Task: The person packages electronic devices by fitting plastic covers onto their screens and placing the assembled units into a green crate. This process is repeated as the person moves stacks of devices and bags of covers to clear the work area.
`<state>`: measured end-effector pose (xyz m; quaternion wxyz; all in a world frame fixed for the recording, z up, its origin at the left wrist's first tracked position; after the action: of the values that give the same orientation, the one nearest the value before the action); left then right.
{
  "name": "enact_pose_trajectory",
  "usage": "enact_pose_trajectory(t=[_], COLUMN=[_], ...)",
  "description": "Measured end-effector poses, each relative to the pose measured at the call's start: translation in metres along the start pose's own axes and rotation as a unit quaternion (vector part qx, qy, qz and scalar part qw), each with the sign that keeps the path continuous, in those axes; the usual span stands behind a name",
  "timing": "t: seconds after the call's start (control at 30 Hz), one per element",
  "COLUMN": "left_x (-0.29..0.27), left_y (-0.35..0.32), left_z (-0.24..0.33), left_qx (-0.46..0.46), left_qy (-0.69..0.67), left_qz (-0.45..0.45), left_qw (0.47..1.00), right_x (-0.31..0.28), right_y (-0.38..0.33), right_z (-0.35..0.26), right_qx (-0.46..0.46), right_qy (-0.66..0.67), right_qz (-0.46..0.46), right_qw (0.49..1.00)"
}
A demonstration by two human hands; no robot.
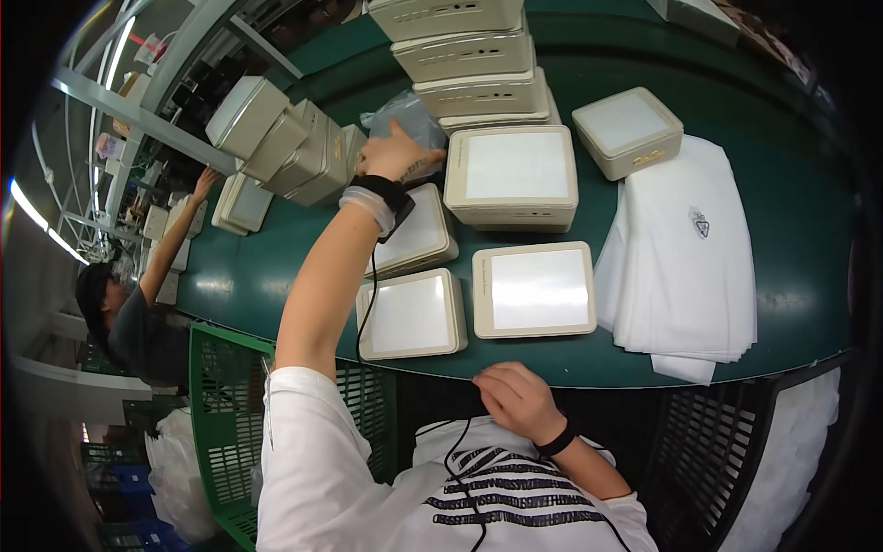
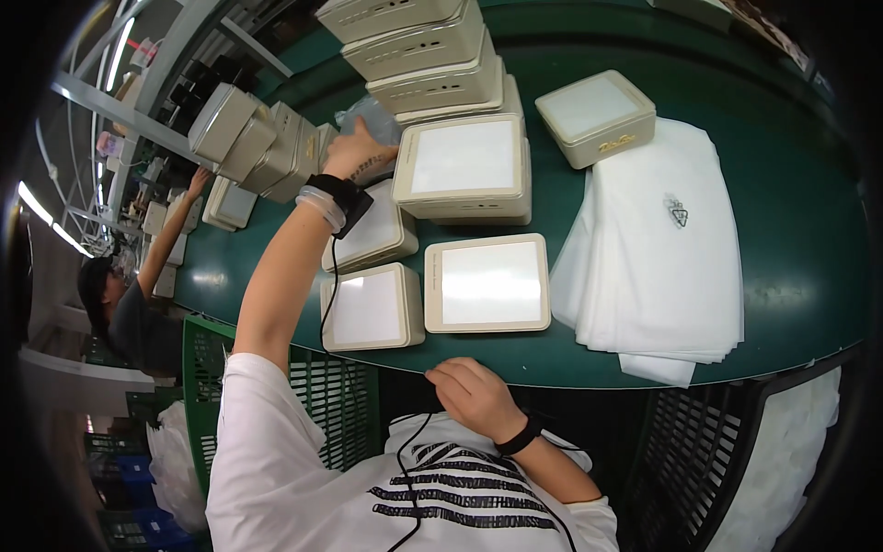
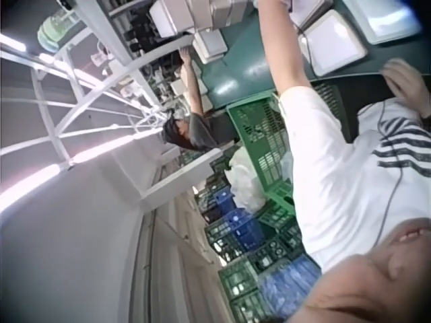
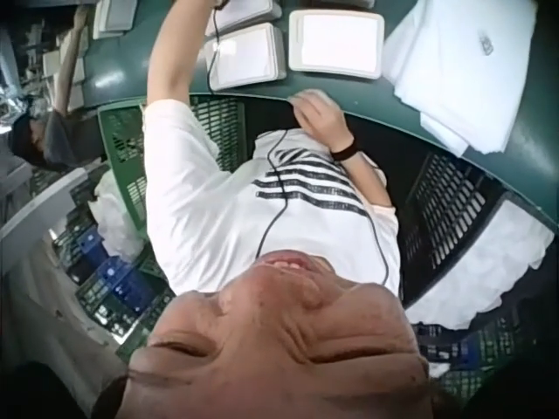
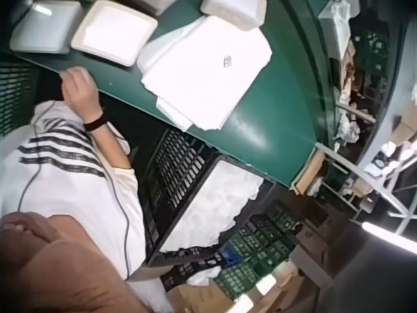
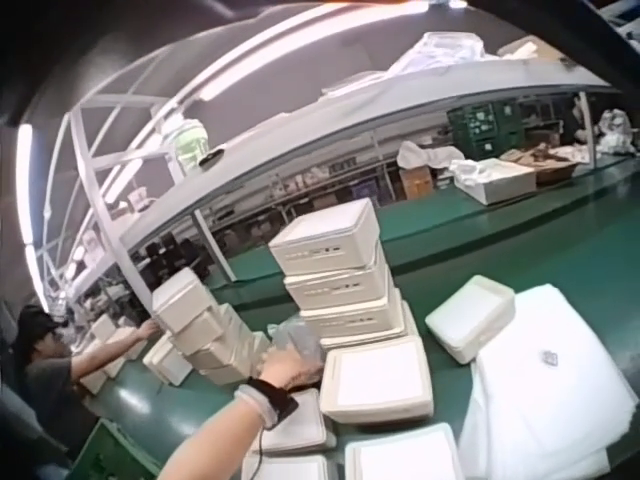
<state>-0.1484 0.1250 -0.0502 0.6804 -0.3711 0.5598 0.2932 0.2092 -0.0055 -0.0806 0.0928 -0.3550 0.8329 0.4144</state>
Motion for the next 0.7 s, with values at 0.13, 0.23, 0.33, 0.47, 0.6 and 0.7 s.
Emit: enact_pose_trajectory(t=[0.13,0.23,0.33,0.47,0.6,0.7], left_x=[0.005,-0.002,-0.016,-0.052,-0.073,-0.057], left_y=[0.021,0.011,-0.006,-0.069,-0.149,-0.229], left_z=[-0.024,-0.032,-0.038,-0.042,-0.086,-0.074], left_qx=[0.004,0.010,0.024,0.054,0.165,0.174], left_qy=[-0.169,-0.210,-0.202,-0.194,-0.570,-0.793], left_qz=[-0.036,0.004,0.050,0.117,-0.025,-0.284], left_qw=[0.985,0.978,0.978,0.973,0.805,0.510], right_x=[0.000,0.001,0.005,-0.002,-0.004,-0.003], right_y=[-0.003,-0.005,-0.003,-0.003,-0.002,0.005], right_z=[-0.001,-0.002,-0.004,-0.005,-0.014,-0.010], right_qx=[-0.028,-0.046,-0.058,-0.070,-0.061,0.031], right_qy=[0.017,0.022,0.025,0.006,0.048,0.187], right_qz=[-0.013,-0.027,-0.035,-0.026,-0.014,-0.053], right_qw=[0.999,0.998,0.997,0.997,0.997,0.980])
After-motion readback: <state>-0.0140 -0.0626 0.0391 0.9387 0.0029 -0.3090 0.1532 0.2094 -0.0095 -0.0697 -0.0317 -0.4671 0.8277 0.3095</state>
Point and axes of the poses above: each hand's wrist, its own y-axis towards the middle knuckle, its own x-axis out of the palm, z = x × y, the point moved 9 cm from there along y, towards the middle knuckle, and after that the axes turned 6 degrees about -y, right-handed, at the moved point
